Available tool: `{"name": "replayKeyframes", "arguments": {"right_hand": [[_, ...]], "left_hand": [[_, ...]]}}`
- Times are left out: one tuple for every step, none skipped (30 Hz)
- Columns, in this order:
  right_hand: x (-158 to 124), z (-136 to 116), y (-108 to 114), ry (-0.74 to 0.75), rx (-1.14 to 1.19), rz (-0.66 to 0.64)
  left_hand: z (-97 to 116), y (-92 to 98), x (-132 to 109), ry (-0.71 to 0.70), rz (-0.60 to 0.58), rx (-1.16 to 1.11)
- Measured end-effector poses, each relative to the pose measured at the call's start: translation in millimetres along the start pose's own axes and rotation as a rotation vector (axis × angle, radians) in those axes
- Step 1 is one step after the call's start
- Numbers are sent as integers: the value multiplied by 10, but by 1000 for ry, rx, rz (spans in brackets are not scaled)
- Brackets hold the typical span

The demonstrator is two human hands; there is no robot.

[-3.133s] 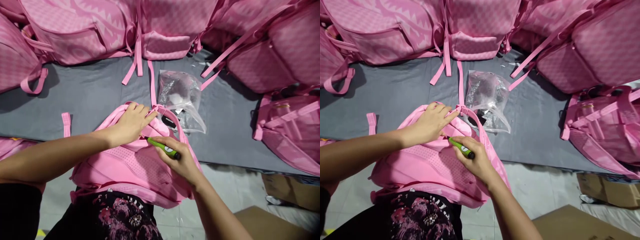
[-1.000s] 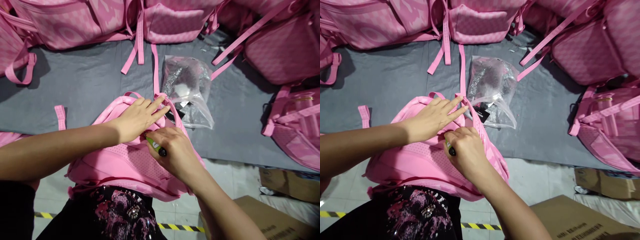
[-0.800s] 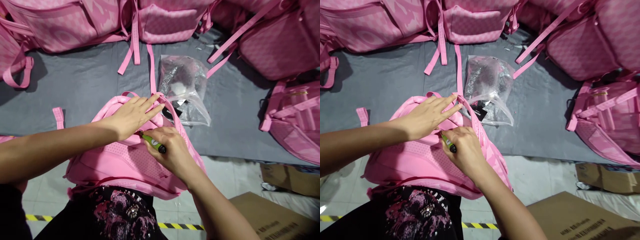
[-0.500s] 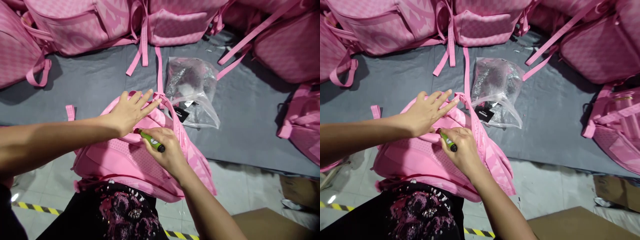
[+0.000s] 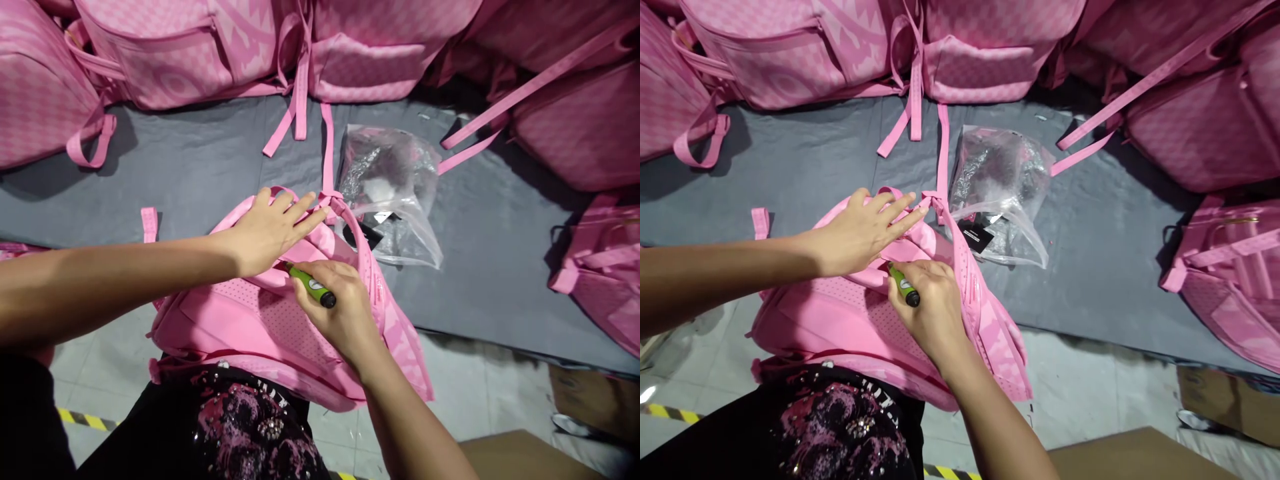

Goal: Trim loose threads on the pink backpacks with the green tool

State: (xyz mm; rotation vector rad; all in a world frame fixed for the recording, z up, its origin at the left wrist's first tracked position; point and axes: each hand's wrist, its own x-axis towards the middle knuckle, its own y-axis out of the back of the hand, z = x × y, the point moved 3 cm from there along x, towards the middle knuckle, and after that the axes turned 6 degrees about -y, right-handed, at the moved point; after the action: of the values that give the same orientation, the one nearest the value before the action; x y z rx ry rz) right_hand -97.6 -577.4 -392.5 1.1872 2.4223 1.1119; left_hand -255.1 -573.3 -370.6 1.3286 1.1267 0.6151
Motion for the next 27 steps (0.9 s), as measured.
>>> {"name": "replayKeyframes", "arguments": {"right_hand": [[4, -27, -1, -4, -9, 13], [5, -64, -1, -3, -9, 25], [6, -104, -4, 1, -2, 26], [8, -141, -13, -1, 1, 15], [12, -167, -27, -13, -11, 0], [19, -179, -43, -38, -43, -11], [27, -180, -58, -67, -84, -16], [35, -176, -72, -87, -119, -16], [38, -169, -84, -99, -136, -15], [37, -160, -94, -103, -136, -16], [31, -152, -102, -107, -126, -21], [21, -143, -107, -111, -118, -25], [8, -135, -111, -118, -115, -25], [-4, -129, -113, -125, -118, -20], [-13, -128, -118, -127, -124, -17], [-18, -132, -130, -121, -125, -19], [-17, -137, -148, -114, -123, -27], [-11, -142, -169, -107, -119, -33], [-1, -143, -190, -104, -117, -34], [8, -140, -205, -104, -120, -26], [12, -134, -211, -104, -124, -9], [6, -128, -205, -100, -123, 9], [-13, -126, -190, -86, -108, 19], [-47, -126, -168, -60, -71, 14], [-92, -128, -140, -28, -15, 2], [-140, -126, -110, 5, 50, -11], [-183, -116, -86, 36, 116, -23]], "left_hand": [[5, 0, -16, -8, 24, 8], [13, -2, -36, -14, 52, 17], [21, -11, -56, -14, 82, 24], [27, -31, -71, -10, 108, 31], [29, -60, -77, 1, 128, 36], [26, -95, -71, 13, 140, 44], [20, -128, -58, 21, 146, 53], [15, -152, -41, 25, 147, 64], [13, -162, -25, 23, 148, 75], [11, -159, -16, 22, 145, 84], [12, -144, -14, 22, 134, 87], [13, -122, -19, 23, 114, 86], [17, -99, -30, 22, 87, 80], [21, -76, -46, 21, 60, 73], [26, -59, -68, 20, 37, 69], [32, -49, -93, 20, 20, 70], [35, -48, -120, 27, 16, 78], [35, -56, -146, 43, 21, 96], [33, -73, -170, 63, 31, 121], [30, -93, -191, 88, 45, 150], [28, -109, -209, 113, 63, 180], [32, -115, -228, 138, 81, 203], [43, -107, -250, 160, 94, 217], [66, -82, -278, 176, 101, 221], [97, -42, -309, 185, 102, 216], [132, 6, -339, 186, 92, 204], [164, 54, -363, 180, 76, 187]]}}
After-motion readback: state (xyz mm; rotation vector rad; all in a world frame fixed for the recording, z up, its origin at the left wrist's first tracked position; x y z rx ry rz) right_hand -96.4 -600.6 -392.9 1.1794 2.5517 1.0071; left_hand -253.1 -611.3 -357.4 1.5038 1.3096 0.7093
